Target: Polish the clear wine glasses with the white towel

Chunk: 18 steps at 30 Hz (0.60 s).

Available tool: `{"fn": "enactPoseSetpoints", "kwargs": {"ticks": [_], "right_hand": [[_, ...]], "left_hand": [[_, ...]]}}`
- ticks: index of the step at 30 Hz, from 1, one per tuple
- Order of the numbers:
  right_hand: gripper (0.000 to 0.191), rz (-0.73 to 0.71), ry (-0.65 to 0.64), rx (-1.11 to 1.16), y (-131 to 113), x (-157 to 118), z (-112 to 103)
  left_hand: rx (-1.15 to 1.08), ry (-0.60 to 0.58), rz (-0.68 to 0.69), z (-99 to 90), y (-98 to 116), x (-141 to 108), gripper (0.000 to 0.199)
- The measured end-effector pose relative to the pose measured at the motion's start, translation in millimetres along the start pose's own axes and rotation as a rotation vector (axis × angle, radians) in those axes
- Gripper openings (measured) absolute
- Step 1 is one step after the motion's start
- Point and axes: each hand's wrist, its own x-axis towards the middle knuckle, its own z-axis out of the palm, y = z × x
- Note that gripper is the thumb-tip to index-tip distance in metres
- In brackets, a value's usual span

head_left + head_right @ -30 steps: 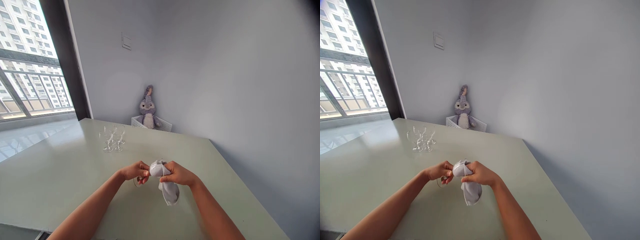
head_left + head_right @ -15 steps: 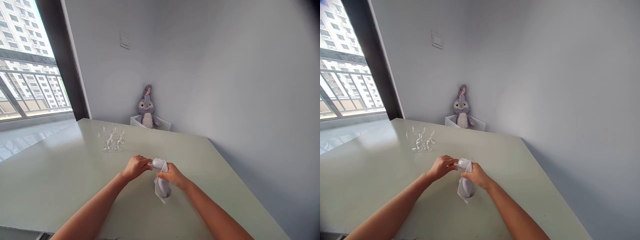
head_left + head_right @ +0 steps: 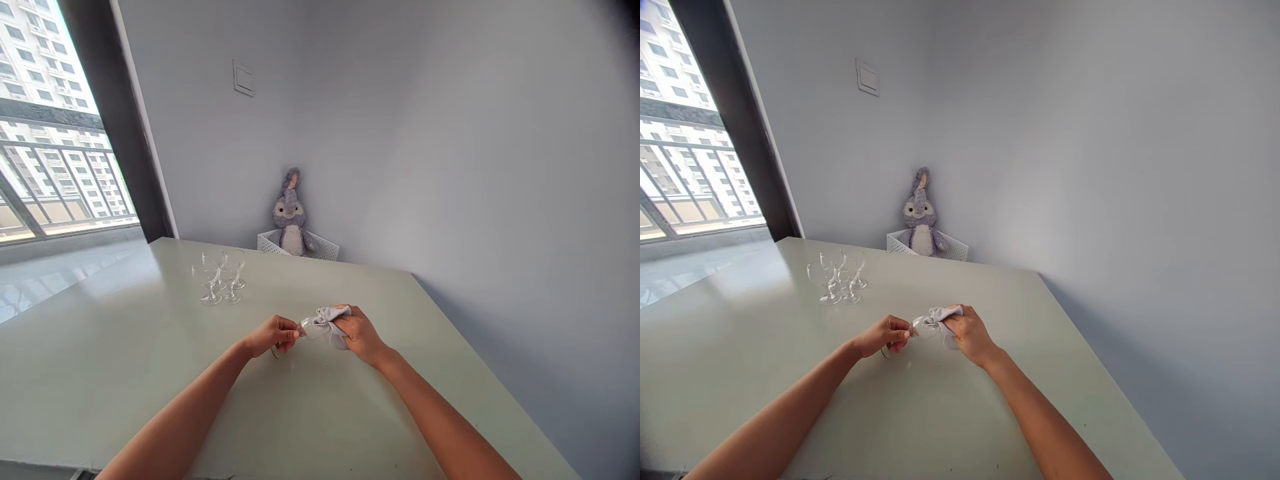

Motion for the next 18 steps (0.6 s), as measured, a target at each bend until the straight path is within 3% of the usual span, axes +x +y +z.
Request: {"fn": "enactPoseSetpoints", "kwargs": {"ticks": [6,8,11,13,15,18], "right_hand": [[0.043,0.206,0.268,-0.081,-7,-9,-2],[0.044,0.123,0.219,-0.131,-20,-7,-1],[0.056,-0.097,0.047,-0.189,-41,1,9],[0.052,-0.153,0.013,-0.228,-48,10,20],[0.041,-0.111,0.023,-0.255,-50,20,30],[0.027,0.056,0.048,-0.209,-46,37,35]], "left_hand": [[0.064,0.249,-0.028,-0.5,-7,6,0.04],[0.176,0.31,-0.033,2.8,-9,8,0.037],[0.47,0.372,-0.01,13.0,-13,10,0.026],[0.601,0.423,0.011,20.5,-14,10,0.023],[0.676,0.467,0.057,25.0,-14,9,0.022],[0.896,0.499,0.239,24.2,-11,5,0.024]]}}
